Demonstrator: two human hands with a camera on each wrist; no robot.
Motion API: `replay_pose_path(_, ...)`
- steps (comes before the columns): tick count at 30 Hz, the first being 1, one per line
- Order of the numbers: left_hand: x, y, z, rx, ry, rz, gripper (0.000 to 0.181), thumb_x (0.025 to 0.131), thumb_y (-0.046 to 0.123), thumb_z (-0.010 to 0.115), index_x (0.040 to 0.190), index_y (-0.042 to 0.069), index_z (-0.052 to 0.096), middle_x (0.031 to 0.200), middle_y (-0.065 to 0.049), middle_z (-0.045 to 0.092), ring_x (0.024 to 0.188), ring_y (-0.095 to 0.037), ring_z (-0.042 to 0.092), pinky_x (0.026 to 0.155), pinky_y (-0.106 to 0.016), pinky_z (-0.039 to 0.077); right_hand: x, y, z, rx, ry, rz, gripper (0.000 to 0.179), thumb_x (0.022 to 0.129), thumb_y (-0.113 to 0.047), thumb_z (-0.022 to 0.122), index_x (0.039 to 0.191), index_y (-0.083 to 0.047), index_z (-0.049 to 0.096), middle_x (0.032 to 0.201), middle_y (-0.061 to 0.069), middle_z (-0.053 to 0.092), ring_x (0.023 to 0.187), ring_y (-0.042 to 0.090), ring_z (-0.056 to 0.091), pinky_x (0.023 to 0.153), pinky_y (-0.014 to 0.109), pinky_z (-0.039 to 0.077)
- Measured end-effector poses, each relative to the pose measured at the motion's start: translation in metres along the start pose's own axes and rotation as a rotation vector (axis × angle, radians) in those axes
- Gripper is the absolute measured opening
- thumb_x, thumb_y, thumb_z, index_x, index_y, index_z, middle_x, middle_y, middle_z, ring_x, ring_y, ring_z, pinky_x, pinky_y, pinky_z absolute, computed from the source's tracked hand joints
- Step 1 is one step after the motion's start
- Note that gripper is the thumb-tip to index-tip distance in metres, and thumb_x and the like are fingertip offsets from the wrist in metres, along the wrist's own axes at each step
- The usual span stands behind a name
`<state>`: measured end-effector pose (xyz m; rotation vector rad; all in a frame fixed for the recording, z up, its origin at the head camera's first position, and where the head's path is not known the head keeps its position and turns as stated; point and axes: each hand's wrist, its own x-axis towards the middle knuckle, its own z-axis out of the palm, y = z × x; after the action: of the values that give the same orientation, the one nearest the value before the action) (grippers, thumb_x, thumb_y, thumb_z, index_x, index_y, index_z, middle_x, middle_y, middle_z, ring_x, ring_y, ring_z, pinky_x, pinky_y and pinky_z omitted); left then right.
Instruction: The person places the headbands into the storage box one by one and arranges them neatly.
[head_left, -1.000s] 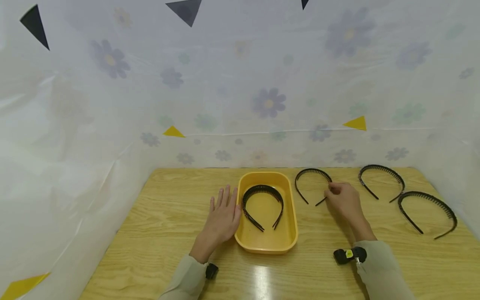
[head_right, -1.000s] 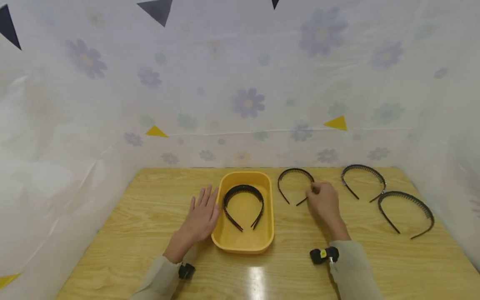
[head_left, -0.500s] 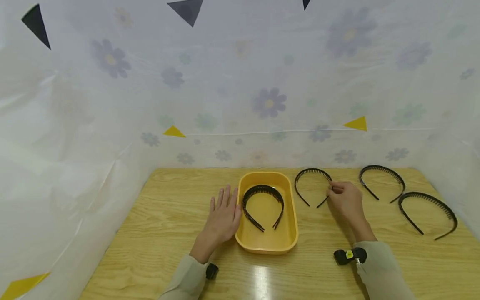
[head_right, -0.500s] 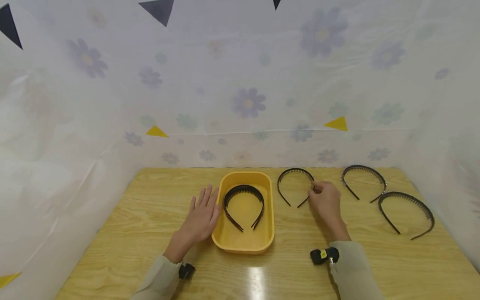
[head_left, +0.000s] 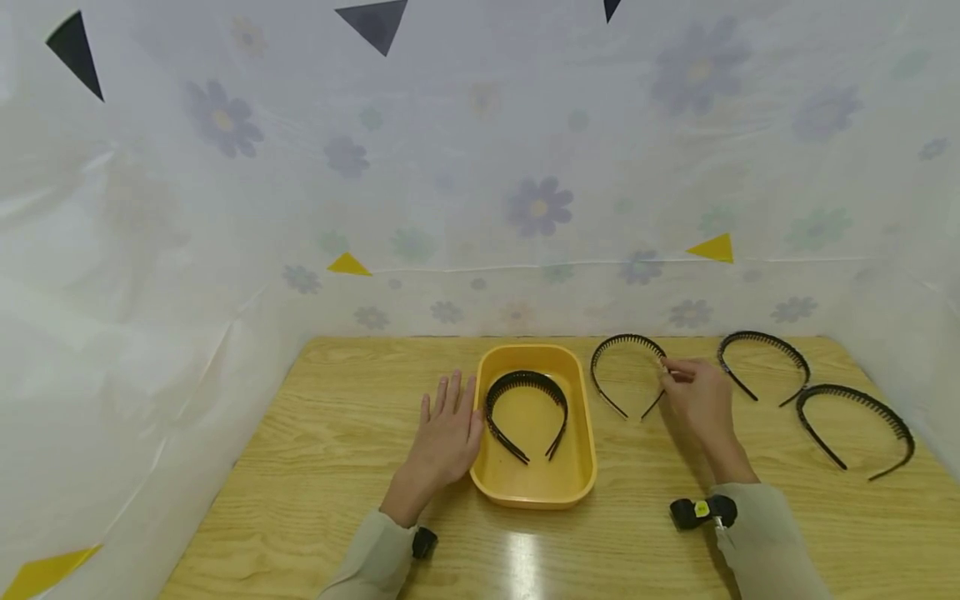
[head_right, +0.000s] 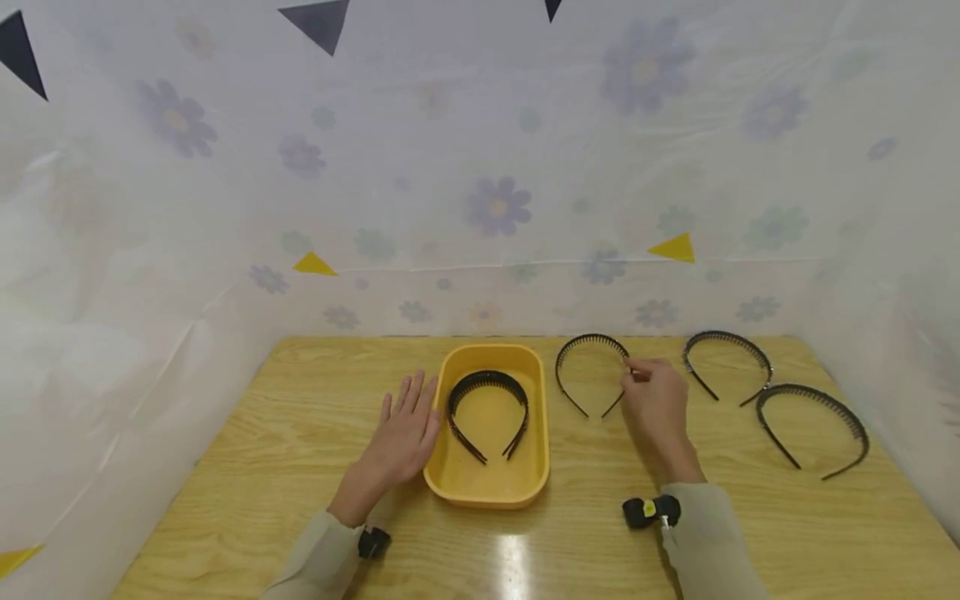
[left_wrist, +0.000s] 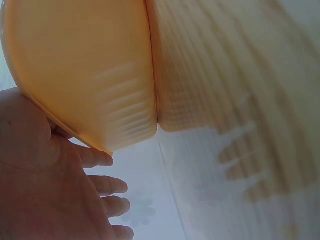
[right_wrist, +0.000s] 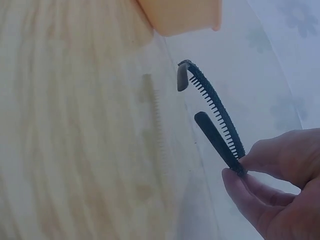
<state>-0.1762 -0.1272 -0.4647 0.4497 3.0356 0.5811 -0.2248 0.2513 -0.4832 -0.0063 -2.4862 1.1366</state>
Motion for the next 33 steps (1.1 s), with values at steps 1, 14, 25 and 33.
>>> replay_pose_path(1,0.000,0.000,0.000,0.001,-0.001,-0.001,0.059,0.113,0.035,0.024,0.166,0.009,0.015,0.171,-0.016,0.005,0.156,-0.039,0.003,0.122,-0.062,0.004,0.000,-0.001,-0.001,0.011,0.002,0.000,0.026,0.092,0.002,0.067,0.115,0.009,0.074,0.114,0.035,0.065,0.091,0.046,0.072,0.053,0.011,0.047)
replay_pose_path(14,-0.001,0.000,-0.001,-0.002,-0.002,0.006,0.059,0.113,0.035,0.024,0.165,0.007,0.017,0.170,-0.017,0.005,0.156,-0.037,0.001,0.122,-0.063,0.004,0.002,-0.016,-0.018,0.028,-0.041,0.066,0.036,0.098,-0.007,0.059,0.131,-0.001,0.070,0.123,0.030,0.066,0.072,0.026,0.070,0.036,0.025,0.033)
replay_pose_path(25,-0.002,0.002,-0.002,-0.008,0.003,0.010,0.059,0.113,0.034,0.025,0.165,0.007,0.018,0.170,-0.019,0.007,0.156,-0.040,0.004,0.122,-0.063,0.004,0.003,-0.029,-0.027,0.039,0.050,-0.020,0.030,0.098,-0.008,0.064,0.125,-0.003,0.074,0.122,0.025,0.069,0.076,-0.026,0.047,0.034,0.021,0.026)
replay_pose_path(33,0.000,0.002,0.000,-0.012,0.009,0.020,0.059,0.113,0.033,0.025,0.165,0.006,0.018,0.170,-0.019,0.005,0.156,-0.041,0.006,0.122,-0.063,0.005,0.004,-0.034,-0.029,0.012,0.042,-0.032,0.029,0.098,-0.005,0.066,0.126,-0.001,0.073,0.115,0.028,0.070,0.050,-0.015,0.048,0.034,0.022,0.025)
